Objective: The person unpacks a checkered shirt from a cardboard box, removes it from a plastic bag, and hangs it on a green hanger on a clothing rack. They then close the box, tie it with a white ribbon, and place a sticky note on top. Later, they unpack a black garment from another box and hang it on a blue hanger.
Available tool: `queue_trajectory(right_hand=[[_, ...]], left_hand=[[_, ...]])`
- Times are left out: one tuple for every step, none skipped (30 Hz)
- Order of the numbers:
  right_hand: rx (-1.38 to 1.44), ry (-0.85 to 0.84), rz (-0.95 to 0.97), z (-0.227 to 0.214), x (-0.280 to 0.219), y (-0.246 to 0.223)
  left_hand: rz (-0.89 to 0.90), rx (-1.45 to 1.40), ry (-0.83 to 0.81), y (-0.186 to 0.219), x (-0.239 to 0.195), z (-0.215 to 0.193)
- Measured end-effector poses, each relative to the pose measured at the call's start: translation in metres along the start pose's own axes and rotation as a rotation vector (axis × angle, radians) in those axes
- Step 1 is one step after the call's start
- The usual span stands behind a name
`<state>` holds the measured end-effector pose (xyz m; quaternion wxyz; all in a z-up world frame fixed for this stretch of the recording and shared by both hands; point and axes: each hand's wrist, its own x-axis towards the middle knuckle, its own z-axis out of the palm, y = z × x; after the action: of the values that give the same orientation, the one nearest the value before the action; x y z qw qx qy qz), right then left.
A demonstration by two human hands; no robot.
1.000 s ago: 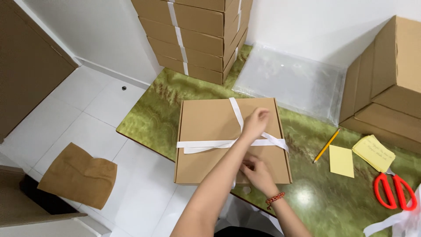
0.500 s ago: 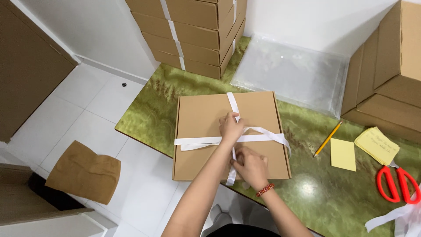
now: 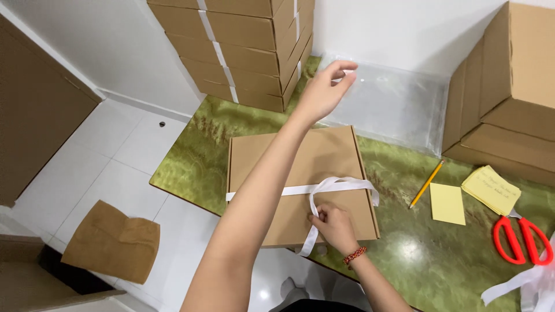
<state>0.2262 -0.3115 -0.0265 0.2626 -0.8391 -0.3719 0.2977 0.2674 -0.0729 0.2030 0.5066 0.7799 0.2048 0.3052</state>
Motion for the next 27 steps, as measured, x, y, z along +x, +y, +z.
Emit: queue_trajectory(right_hand=[[0.072,0.016,0.002,0.000,0.000,0.001],[0.144,0.031,0.005,0.001,-0.001,0.004],[0.143,0.038,0.008,0.000,0.001,0.007],[0.241,0.061,0.013,0.001,0.001,0.009],[0.338,0.085,0.017,0.002,0.000,0.012],[0.342,0.093,0.030,-0.003,-0.006,0.009],[0.553,0.130,0.049,-0.008,-0.012,0.006],[0.765,0.173,0.069,-0.013,-0.019,0.002],[0.771,0.186,0.083,-0.028,-0.022,0.007],[0.912,0.255,0.098,-0.041,-0.027,0.012],[1.053,0.327,0.112,-0.054,-0.032,0.017],[1.059,0.346,0.123,-0.070,-0.042,0.027],[1.142,0.475,0.112,-0.086,-0.052,0.036],[1.214,0.608,0.094,-0.107,-0.061,0.047],[1.211,0.628,0.099,-0.124,-0.068,0.065],[1.102,0.697,0.122,-0.138,-0.080,0.084],[0.991,0.763,0.146,-0.150,-0.092,0.103],[0.988,0.768,0.153,-0.160,-0.109,0.101],[1.087,0.759,0.293,-0.170,-0.125,0.098],[1.186,0.738,0.428,-0.179,-0.137,0.093],[1.185,0.736,0.427,-0.170,-0.137,0.098],[1.082,0.774,0.497,-0.160,-0.136,0.102],[0.977,0.810,0.564,-0.149,-0.135,0.106],[0.977,0.803,0.561,-0.128,-0.131,0.103],[0.929,0.783,0.487,-0.107,-0.126,0.100],[0.880,0.762,0.416,-0.086,-0.122,0.097],[0.881,0.754,0.414,-0.074,-0.124,0.075]], left_hand=[[-0.036,0.099,-0.013,0.001,0.002,-0.002],[-0.073,0.197,-0.024,0.000,0.002,-0.003],[-0.068,0.194,-0.029,-0.019,-0.008,-0.003],[-0.098,0.207,-0.054,-0.039,-0.020,-0.003],[-0.127,0.220,-0.080,-0.059,-0.032,-0.003],[-0.127,0.216,-0.095,-0.090,-0.052,0.000],[-0.175,0.256,-0.101,-0.121,-0.073,0.002],[-0.222,0.297,-0.112,-0.152,-0.093,0.003],[-0.220,0.294,-0.132,-0.144,-0.120,0.005],[-0.223,0.220,-0.041,-0.136,-0.148,0.004],[-0.228,0.147,0.049,-0.128,-0.176,0.002],[-0.225,0.144,0.027,-0.120,-0.197,0.003],[-0.228,0.109,0.037,-0.112,-0.219,0.002],[-0.229,0.068,0.051,-0.104,-0.237,0.004],[-0.224,0.059,0.034,-0.106,-0.240,0.001],[-0.208,0.071,0.057,-0.108,-0.251,-0.003],[-0.192,0.084,0.081,-0.110,-0.261,-0.008],[-0.195,0.079,0.074,-0.113,-0.267,-0.012],[-0.288,0.068,0.115,-0.115,-0.273,-0.017],[-0.380,0.062,0.164,-0.117,-0.278,-0.026],[-0.381,0.062,0.166,-0.119,-0.283,-0.033],[-0.388,0.152,0.191,-0.122,-0.290,-0.043],[-0.395,0.241,0.216,-0.123,-0.298,-0.053],[-0.397,0.245,0.223,-0.131,-0.305,-0.062],[-0.378,0.315,0.227,-0.138,-0.312,-0.072],[-0.361,0.385,0.229,-0.144,-0.320,-0.081],[-0.365,0.389,0.235,-0.155,-0.328,-0.089]])
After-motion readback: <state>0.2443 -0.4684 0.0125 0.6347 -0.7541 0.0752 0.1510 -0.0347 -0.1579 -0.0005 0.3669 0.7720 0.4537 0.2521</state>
